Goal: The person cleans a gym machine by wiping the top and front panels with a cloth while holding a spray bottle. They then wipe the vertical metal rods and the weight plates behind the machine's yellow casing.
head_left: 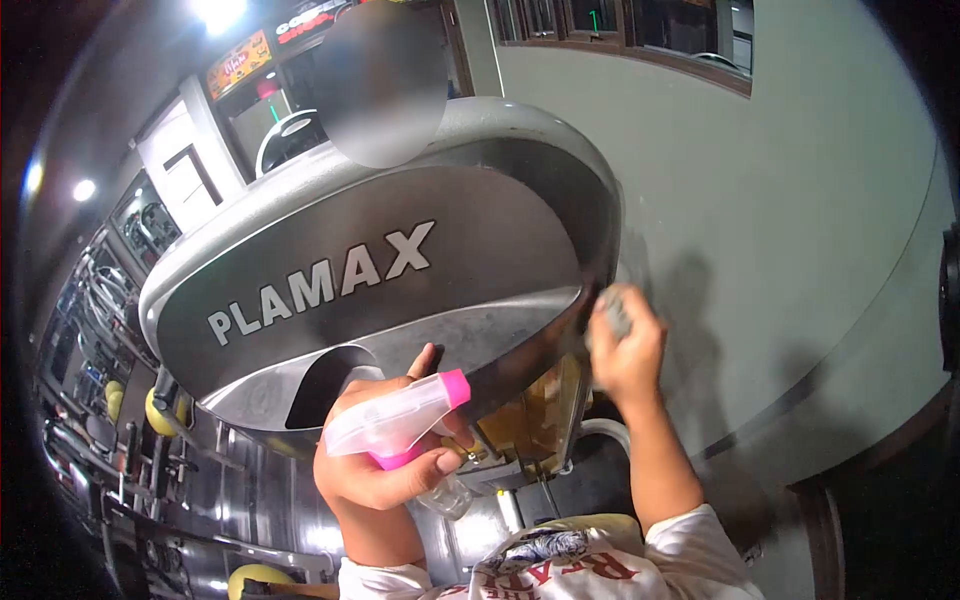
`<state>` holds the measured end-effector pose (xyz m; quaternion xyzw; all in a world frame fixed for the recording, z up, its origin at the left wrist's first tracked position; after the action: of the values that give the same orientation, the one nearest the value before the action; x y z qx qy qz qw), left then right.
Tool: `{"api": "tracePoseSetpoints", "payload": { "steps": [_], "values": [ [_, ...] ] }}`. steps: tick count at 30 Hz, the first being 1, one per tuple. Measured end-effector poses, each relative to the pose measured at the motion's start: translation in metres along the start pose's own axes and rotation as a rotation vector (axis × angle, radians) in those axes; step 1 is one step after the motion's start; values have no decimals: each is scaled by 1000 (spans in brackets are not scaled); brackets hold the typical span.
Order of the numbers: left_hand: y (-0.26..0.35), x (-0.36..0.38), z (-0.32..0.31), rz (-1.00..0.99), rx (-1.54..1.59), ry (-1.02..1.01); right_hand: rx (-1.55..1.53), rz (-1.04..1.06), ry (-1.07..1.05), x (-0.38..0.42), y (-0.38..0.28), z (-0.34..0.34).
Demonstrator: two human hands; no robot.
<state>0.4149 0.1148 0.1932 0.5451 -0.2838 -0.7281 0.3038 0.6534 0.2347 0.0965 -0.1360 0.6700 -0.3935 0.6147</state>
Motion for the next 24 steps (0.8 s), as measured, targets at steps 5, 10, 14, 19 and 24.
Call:
{"api": "tracePoseSetpoints", "payload": {
  "steps": [5, 10, 14, 19, 24],
  "values": [
    [-2, 0, 6, 2, -79, -107, -66, -33, 0, 22, -28, -12],
    [-6, 9, 17, -150, 35, -117, -20, -55, -21, 40, -47, -19],
    [7, 26, 32, -229, 134, -123, -15, -201, 19, 13, -35, -8],
    [22, 41, 53, -224, 125, -107, 49, 119, -80, 75, -100, -45],
    [33, 67, 76, -269, 43, -137, 77, 28, 103, 47, -80, -26]
  ]
}}
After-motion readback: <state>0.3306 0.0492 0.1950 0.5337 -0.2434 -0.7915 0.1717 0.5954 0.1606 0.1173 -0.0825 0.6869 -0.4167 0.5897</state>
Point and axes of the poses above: each hand's wrist, its own x-axis away from the middle knuckle, its own z-axis out of the back of the hand, y = z × x, the point moved 5 cm from there along -x, towards the middle knuckle, and after that the axes turned 5 degrees about -x, right-handed, at the moved point
